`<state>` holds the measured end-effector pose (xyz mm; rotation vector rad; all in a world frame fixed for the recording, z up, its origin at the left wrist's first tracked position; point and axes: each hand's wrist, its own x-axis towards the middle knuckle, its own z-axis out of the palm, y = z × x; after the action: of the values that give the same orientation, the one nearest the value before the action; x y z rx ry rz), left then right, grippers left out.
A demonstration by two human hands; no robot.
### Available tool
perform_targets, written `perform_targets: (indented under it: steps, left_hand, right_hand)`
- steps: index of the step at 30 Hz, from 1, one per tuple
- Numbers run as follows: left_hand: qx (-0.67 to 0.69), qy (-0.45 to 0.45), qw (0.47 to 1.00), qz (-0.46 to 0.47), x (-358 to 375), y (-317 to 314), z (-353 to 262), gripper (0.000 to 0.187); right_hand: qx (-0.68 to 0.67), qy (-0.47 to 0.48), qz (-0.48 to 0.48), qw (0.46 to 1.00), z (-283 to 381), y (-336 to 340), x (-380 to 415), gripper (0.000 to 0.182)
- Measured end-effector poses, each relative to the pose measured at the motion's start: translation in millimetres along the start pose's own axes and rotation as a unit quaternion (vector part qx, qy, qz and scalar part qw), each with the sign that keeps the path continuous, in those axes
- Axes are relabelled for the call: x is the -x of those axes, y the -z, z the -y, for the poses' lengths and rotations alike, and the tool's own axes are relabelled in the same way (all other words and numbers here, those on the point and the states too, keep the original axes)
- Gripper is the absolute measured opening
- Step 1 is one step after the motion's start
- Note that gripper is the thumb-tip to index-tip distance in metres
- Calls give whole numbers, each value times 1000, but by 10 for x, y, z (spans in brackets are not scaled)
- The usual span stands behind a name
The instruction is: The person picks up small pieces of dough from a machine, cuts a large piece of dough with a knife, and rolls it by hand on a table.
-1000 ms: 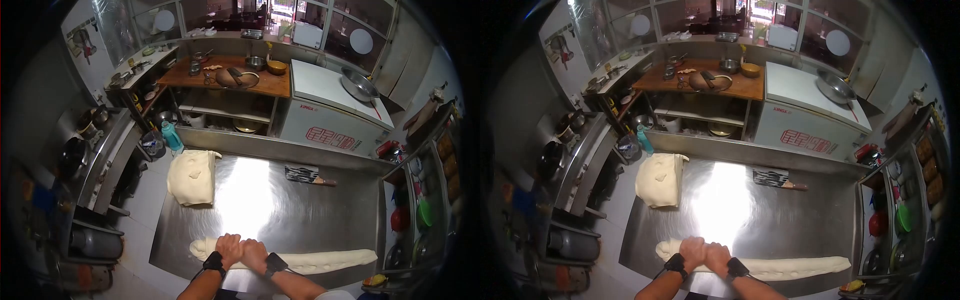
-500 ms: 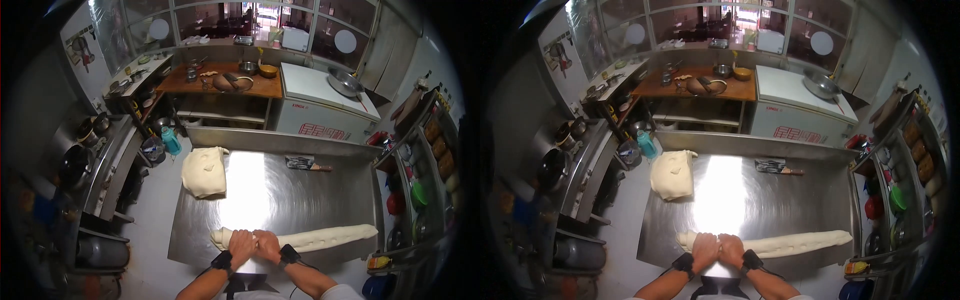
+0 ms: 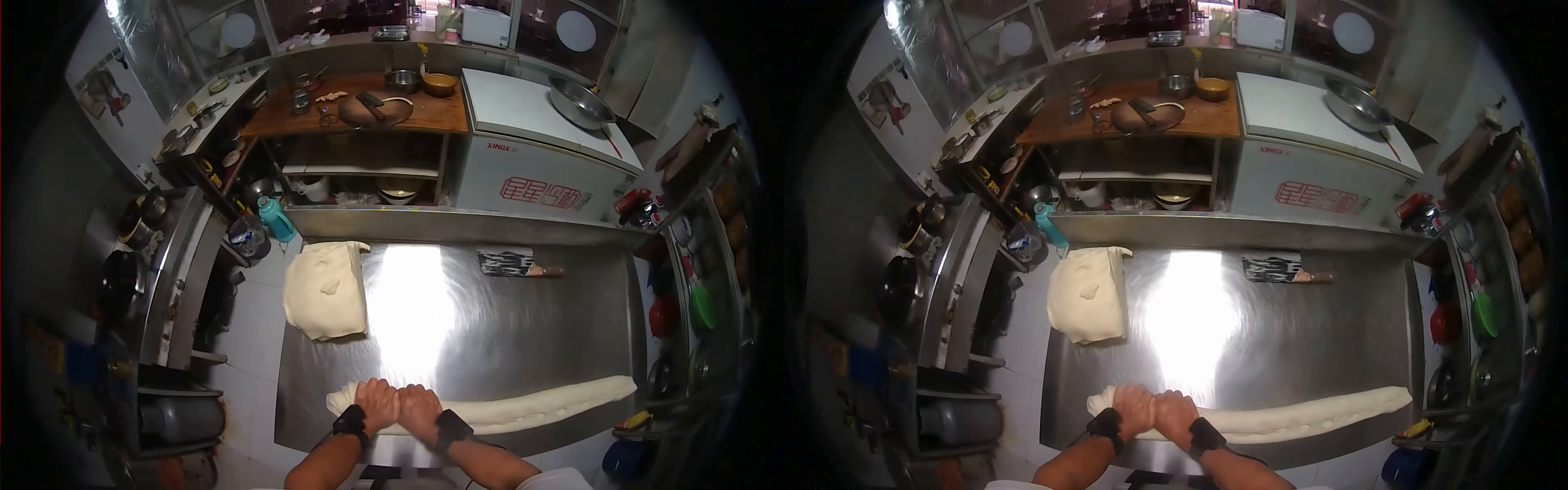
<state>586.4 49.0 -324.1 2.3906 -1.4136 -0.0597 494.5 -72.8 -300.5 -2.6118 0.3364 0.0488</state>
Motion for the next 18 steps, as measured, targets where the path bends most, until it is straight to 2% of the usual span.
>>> perform_targets:
  steps: [3,7,8,9,11,12,13,15,17,18]
  left_hand:
    - [-11,-22,1000,17,-281,-69,154,23]
    - [-10,-42,999,-11,-454,-235,271,30]
    - [-19,-24,999,36,-453,-254,281,29]
    - [-24,-31,999,32,-441,-180,218,29]
    - [-21,1,999,-30,-328,1,92,28]
    - [-45,4,999,8,-201,118,-7,29]
    - [-34,15,999,-3,-66,350,-158,28]
    - [-11,-52,998,35,372,597,-199,30]
    - [57,-75,994,-64,914,484,-144,34]
    - [56,-77,994,-61,1142,433,-222,34]
  right_hand:
    - [-45,-25,-27,998,-155,-153,-127,22]
    - [-68,-67,-32,995,-201,-114,-218,22]
    - [-70,-80,-12,994,-174,-91,-219,21]
    - [-70,-79,-22,994,-115,3,-172,21]
    - [-100,-18,-65,993,31,165,-50,20]
    - [-70,-26,-49,996,55,113,-7,21]
    - [-42,-37,-31,998,99,36,74,25]
    - [-19,3,-16,1000,385,167,398,37]
    - [-76,86,39,993,735,478,692,55]
    - [-48,103,26,993,728,212,792,55]
